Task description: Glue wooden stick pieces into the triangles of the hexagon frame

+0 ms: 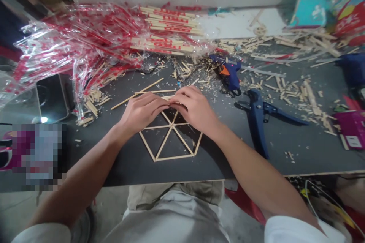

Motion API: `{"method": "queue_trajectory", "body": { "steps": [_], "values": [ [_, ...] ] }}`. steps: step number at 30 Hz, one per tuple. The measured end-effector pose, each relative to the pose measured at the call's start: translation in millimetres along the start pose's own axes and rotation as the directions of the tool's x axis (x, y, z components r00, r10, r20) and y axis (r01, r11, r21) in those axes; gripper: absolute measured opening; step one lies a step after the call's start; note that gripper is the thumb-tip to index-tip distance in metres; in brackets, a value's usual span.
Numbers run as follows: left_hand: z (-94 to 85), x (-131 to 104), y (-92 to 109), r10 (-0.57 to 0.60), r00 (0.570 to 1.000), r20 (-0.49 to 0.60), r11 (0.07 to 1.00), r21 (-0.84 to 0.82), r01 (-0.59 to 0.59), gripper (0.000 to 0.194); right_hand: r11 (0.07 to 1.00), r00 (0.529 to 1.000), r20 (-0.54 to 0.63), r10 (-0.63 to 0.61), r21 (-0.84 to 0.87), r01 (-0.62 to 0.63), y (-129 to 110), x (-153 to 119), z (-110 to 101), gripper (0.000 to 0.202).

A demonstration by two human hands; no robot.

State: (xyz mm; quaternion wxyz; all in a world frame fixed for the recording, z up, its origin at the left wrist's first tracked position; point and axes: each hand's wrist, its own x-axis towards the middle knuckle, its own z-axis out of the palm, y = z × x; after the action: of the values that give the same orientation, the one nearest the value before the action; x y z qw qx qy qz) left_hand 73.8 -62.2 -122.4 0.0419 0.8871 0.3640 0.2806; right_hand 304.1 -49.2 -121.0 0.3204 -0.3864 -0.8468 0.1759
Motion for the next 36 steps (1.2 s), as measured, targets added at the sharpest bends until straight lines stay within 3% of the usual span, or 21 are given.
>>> {"method": "queue_trajectory", "body": {
  "steps": [2, 5, 10, 18, 36],
  "values": [
    [-0.5, 1.3, -0.8, -0.035, 0.999, -0.004, 0.997, -0.069, 0.035, 0.017, 1.000, 1.000, 0.001, 0.004, -0.022, -0.004, -0.6, -1.2, 3.2, 0.014],
    [-5.1, 4.9, -3.6, -0.183, 0.983, -0.017, 0.967, -0.185, 0.177, 0.015, 0.999, 1.000, 0.014, 0.014, -0.038, -0.013, -0.9, -2.9, 7.2, 0.013],
    [-10.3, 7.8, -7.0, -0.342, 0.939, -0.027, 0.916, -0.232, 0.327, 0.016, 1.000, 1.000, 0.025, 0.007, -0.028, -0.006, -0.6, -3.8, 9.1, 0.011],
    [-4.4, 5.4, -5.2, -0.309, 0.948, 0.070, 0.914, -0.254, 0.317, 0.020, 0.999, 0.999, 0.013, 0.042, -0.003, -0.042, 0.6, -3.4, 9.4, 0.010],
    [-3.3, 6.5, 2.1, -0.301, 0.950, 0.083, 0.943, -0.124, 0.310, 0.005, 0.997, 0.995, -0.077, 0.062, -0.036, -0.065, -8.7, -2.3, 14.8, 0.012]
  ]
}}
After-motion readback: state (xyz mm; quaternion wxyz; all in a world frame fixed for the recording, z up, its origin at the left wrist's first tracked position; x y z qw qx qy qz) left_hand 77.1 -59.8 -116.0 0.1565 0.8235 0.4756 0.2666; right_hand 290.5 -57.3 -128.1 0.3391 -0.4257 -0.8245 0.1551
